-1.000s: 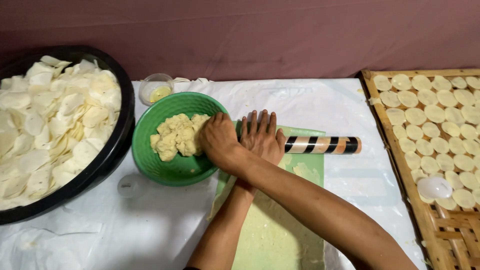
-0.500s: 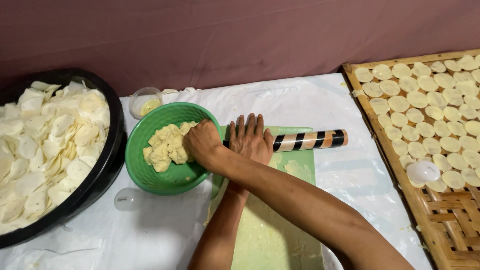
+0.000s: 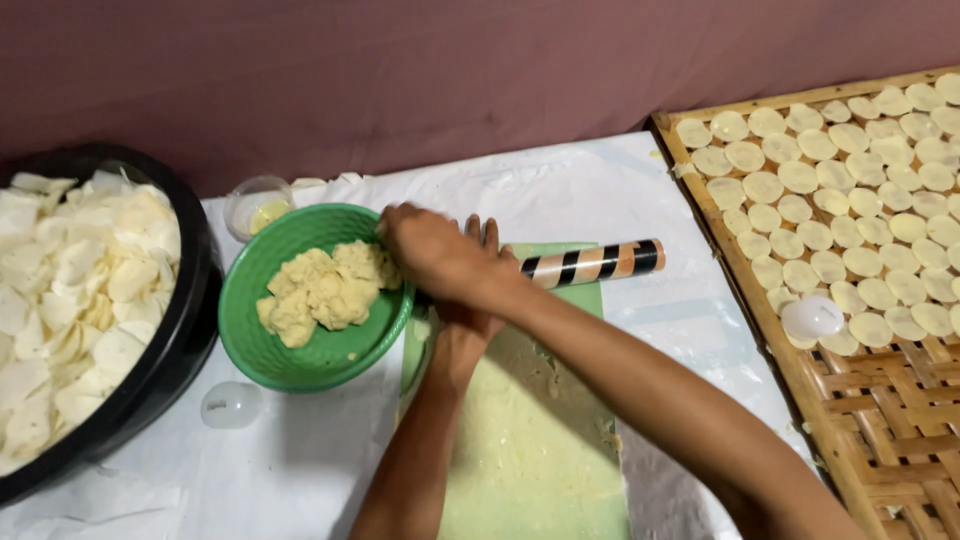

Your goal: Rolling dough thin on a mat using a rolling pin to prepare snack crackers.

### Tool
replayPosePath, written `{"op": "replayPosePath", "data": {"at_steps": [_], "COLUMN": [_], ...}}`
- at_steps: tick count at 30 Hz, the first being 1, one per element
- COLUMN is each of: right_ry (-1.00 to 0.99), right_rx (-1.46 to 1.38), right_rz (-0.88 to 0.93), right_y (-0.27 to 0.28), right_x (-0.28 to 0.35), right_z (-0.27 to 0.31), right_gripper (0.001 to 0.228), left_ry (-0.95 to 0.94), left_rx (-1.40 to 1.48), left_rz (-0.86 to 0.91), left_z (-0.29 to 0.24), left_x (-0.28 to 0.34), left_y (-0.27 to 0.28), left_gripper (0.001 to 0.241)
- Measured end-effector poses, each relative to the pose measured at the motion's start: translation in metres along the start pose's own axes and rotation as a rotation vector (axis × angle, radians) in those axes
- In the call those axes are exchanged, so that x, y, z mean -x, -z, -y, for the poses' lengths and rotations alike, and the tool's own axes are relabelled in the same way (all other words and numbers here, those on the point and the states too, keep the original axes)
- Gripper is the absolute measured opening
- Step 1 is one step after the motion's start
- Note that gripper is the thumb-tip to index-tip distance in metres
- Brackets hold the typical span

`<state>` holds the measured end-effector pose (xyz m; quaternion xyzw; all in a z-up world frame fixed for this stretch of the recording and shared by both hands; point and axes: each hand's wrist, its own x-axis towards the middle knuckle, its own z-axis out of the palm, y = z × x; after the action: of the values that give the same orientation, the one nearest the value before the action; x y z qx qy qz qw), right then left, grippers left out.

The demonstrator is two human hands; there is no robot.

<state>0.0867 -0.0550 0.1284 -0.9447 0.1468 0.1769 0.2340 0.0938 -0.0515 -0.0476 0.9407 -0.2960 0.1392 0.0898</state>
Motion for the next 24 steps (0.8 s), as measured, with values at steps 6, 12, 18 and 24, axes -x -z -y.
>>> {"op": "replayPosePath", "data": {"at_steps": [6,12,18,24], "right_ry": [0.31,0.214,0.127,0.141], "right_rx": [-0.514,-0.744,-0.551,-0.5], "right_rz": [-0.448,-0.193,-0.421,-0.312], "right_y": [-0.024,-0.057,-0.092,-0.086], "right_x": [-0.001,0.069,0.075,0.09], "right_z": [-0.145,-0.234,-0.276,-0.256], "right_gripper": [0.058,0.03,0.04,0.043], "left_ry": [-0.103,-0.08,-0.063,-0.061], "left_rx": [0.159,0.184,0.213,0.192], "left_rz": [-0.25,-0.277,-0.179,-0.169], "left_z": [0.003,0.004,0.002,0.001], "left_x": [-0.007,-0.014,-0.013,-0.01], "left_y": [0.018,0.002,0.011,0.016], "left_gripper": [0.05,0.053,0.055,0.055]}}
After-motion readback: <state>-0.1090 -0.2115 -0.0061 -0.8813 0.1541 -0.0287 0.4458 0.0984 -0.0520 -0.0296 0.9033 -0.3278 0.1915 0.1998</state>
